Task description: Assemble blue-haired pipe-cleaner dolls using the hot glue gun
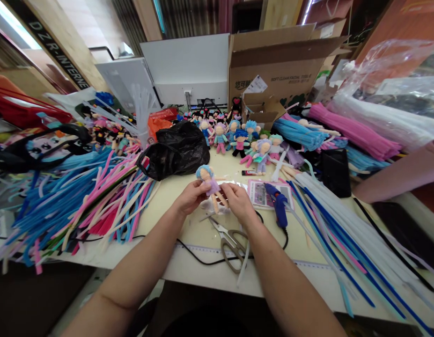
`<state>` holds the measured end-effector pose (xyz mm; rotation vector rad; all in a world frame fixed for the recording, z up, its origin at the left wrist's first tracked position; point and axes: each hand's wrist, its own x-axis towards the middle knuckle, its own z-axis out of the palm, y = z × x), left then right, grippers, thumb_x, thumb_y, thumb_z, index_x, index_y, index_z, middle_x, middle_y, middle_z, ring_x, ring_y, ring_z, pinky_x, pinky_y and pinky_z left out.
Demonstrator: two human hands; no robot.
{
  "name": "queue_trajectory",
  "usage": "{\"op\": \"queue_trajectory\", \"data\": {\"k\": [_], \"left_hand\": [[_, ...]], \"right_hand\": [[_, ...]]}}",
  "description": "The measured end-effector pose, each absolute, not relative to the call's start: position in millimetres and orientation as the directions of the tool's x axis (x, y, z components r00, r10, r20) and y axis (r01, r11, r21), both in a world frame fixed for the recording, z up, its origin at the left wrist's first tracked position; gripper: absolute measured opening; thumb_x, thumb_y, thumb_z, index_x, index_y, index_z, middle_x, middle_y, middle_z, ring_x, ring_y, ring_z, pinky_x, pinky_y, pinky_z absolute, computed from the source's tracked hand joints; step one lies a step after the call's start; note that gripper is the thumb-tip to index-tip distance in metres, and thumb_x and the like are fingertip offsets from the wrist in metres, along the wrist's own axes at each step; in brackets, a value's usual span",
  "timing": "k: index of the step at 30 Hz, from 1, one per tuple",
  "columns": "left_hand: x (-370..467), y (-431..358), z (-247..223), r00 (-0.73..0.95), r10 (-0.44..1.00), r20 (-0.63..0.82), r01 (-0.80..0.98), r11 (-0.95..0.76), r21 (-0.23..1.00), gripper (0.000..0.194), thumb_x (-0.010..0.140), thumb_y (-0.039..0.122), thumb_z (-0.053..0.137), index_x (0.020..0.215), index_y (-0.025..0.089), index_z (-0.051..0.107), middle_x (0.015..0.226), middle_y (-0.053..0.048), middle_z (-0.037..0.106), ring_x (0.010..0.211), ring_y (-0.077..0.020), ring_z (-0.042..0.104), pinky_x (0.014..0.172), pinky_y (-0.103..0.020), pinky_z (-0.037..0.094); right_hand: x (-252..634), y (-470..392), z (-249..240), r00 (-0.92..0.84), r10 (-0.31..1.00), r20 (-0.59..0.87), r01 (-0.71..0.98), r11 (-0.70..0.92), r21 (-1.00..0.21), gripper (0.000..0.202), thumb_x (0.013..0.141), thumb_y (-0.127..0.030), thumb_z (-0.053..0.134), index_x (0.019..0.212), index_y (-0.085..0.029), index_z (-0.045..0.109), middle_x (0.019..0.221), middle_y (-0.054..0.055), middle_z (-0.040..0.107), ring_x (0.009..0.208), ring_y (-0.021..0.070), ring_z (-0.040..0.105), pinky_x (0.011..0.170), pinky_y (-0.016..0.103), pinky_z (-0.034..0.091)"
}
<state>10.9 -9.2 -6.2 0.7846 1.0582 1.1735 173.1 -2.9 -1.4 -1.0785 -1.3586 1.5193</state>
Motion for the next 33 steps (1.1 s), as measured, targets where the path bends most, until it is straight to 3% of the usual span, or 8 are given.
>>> {"op": "queue_trajectory", "data": {"k": [5,12,23,33], "left_hand": [[9.0,-8.3,-8.3,-0.011,0.981,-0.194,-0.252,0.185,0.95,0.039,0.053,0.041,0.083,0.076,0.013,0.068,0.062,0.001,0.057,0.055,-0.0076,0.046,0.055,-0.022,0.033],[8.5,-8.7,-10.0,-0.01,0.984,-0.178,-0.176,0.173,0.969,0.038,0.054,0.039,0.082,0.076,0.011,0.069,0.067,-0.001,0.062,0.06,-0.0108,0.052,0.06,-0.025,0.038],[6.6,-9.6,-6.4,0.025,0.985,-0.171,-0.212,0.172,0.962,0.038,0.053,0.038,0.082,0.077,0.011,0.069,0.068,-0.002,0.062,0.062,-0.0116,0.054,0.065,-0.026,0.042],[7.5,-10.0,-6.7,0.046,0.982,-0.181,-0.229,0.187,0.955,0.038,0.052,0.038,0.082,0.075,0.011,0.068,0.067,-0.001,0.06,0.061,-0.0111,0.053,0.064,-0.026,0.041]], "right_hand": [[176.0,-0.8,-3.9,-0.278,0.96,0.033,0.111,0.066,-0.992,0.031,0.07,-0.047,0.066,0.076,-0.017,0.069,0.071,0.002,0.068,0.064,0.0153,0.058,0.06,0.027,0.044],[180.5,-4.2,-6.0,-0.281,0.948,0.149,0.357,0.247,-0.901,0.026,0.076,-0.042,0.061,0.076,-0.019,0.072,0.064,0.001,0.066,0.056,0.0135,0.053,0.054,0.025,0.04],[186.0,-3.9,-0.1,-0.382,0.901,0.206,0.422,0.368,-0.829,0.027,0.082,-0.038,0.055,0.082,-0.02,0.074,0.069,0.001,0.069,0.06,0.014,0.056,0.055,0.024,0.039],[181.3,-10.1,5.3,-0.336,0.9,0.277,0.539,0.425,-0.728,0.018,0.077,-0.026,0.053,0.073,-0.02,0.07,0.061,0.0,0.062,0.055,0.0128,0.05,0.055,0.025,0.036]]}}
